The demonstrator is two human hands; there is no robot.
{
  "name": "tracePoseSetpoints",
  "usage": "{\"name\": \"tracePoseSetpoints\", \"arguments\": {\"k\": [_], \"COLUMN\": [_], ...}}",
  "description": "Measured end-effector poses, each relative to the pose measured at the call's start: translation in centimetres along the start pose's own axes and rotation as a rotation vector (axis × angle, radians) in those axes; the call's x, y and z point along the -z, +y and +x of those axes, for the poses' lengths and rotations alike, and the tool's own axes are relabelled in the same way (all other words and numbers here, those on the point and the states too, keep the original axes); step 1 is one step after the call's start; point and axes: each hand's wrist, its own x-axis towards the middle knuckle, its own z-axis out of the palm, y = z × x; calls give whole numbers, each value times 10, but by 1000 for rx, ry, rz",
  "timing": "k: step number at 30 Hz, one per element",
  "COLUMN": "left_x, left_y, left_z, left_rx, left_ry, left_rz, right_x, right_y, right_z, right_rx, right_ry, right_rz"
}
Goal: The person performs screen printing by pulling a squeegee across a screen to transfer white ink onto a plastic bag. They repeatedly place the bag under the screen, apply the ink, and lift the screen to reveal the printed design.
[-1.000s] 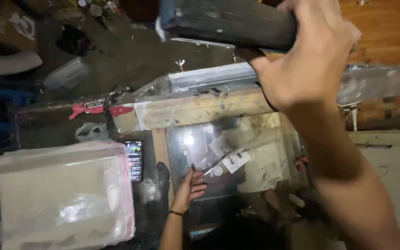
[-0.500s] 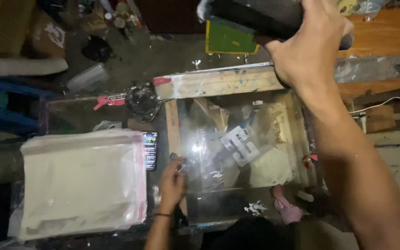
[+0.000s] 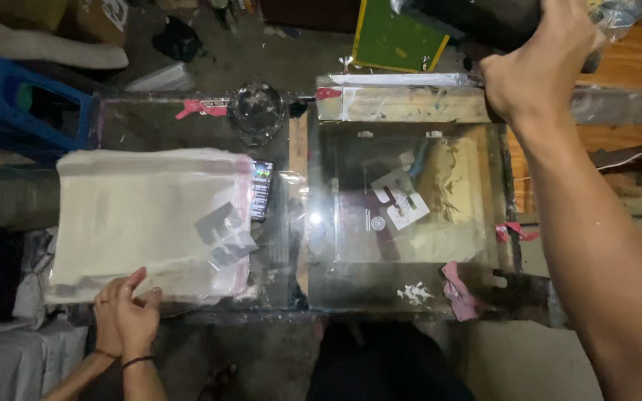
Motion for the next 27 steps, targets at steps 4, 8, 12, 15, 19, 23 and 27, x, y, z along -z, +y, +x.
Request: {"name": "tracePoseSetpoints", "arguments": {"k": [4, 8, 12, 15, 19, 23, 27], "left_x": [26, -13, 18, -24, -124, -228, -233], "left_y": [132, 284, 436, 450, 428, 381, 377], "left_z": [17, 77, 93, 83, 66, 42, 40], "left_rx": [213, 262, 124, 688, 1132, 976, 822], "left_ry": [416, 469, 41, -72, -354, -333, -246], "left_rz": [32, -632, -1781, -1444, -938, -944, -983], "right_x": [6, 12, 2, -46, -130, -228, -233], "right_y": [-7, -20, -2, 35, 63, 106, 112], "right_z": [-25, -46, -40, -59, -153, -266, -264], "right_rx": [-194, -336, -423, -569, -906, -1053, -1108], "right_ry": [-150, -293, -534, -591, -733, -739, -811], "right_rz": [-35, 104, 97, 269, 302, 151, 237]}}
